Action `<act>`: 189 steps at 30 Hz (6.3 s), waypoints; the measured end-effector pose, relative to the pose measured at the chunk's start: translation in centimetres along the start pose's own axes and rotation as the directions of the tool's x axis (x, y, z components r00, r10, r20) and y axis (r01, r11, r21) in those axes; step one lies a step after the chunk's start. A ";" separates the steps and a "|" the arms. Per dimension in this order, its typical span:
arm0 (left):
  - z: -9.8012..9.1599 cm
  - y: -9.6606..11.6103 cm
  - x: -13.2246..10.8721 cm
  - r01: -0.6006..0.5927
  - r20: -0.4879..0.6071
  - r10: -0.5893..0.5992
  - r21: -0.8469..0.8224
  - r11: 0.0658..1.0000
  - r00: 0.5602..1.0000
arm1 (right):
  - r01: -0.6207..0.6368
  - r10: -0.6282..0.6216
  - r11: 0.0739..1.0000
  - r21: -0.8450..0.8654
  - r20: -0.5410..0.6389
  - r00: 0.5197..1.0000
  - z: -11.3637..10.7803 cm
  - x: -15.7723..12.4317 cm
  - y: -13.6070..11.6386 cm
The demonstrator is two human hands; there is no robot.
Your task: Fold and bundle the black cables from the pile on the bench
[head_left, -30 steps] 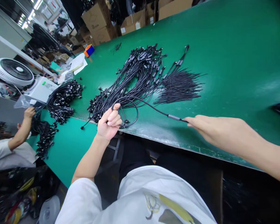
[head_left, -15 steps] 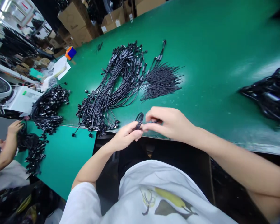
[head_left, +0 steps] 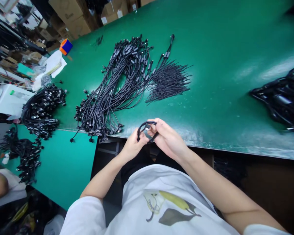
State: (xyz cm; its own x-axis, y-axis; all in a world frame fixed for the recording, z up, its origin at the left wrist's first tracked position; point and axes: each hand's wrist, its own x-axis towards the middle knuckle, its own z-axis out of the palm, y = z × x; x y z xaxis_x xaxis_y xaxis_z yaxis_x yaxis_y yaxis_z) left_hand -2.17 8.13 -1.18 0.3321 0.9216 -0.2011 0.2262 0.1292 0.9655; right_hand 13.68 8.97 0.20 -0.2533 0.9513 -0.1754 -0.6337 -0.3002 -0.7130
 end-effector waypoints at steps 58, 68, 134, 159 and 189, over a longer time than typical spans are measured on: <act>5.0 1.3 0.8 0.614 0.585 -0.211 -0.674 0.412 0.783 | 0.204 -0.145 0.974 -0.096 0.428 0.892 -4.0 2.0 -0.7; 5.6 -0.5 0.3 0.545 0.498 -0.257 -0.609 0.577 0.828 | 0.265 -0.178 0.889 -0.374 0.251 0.952 -5.0 1.6 0.8; 4.3 1.5 0.2 0.081 0.031 -0.076 -0.535 0.841 0.997 | 0.374 -0.175 0.147 -0.916 0.348 0.921 -6.3 -2.2 -3.0; 4.9 -1.0 1.7 0.334 0.185 -0.280 -0.432 0.838 0.942 | 0.506 0.410 -0.849 0.153 0.794 0.449 -3.4 -3.5 -4.1; 2.3 0.4 1.7 -0.035 0.167 0.066 -0.180 0.983 0.984 | 0.352 -0.204 0.100 -0.931 0.327 0.923 -4.6 0.3 -4.8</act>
State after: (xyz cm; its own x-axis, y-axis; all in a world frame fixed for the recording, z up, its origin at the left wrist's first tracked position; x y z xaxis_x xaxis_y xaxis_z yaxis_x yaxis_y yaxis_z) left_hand 0.57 8.91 -1.49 0.4943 0.8540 -0.1621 0.0456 0.1607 0.9859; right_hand 19.96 11.00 0.43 -0.3439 0.9163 0.2053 0.5278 0.3695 -0.7648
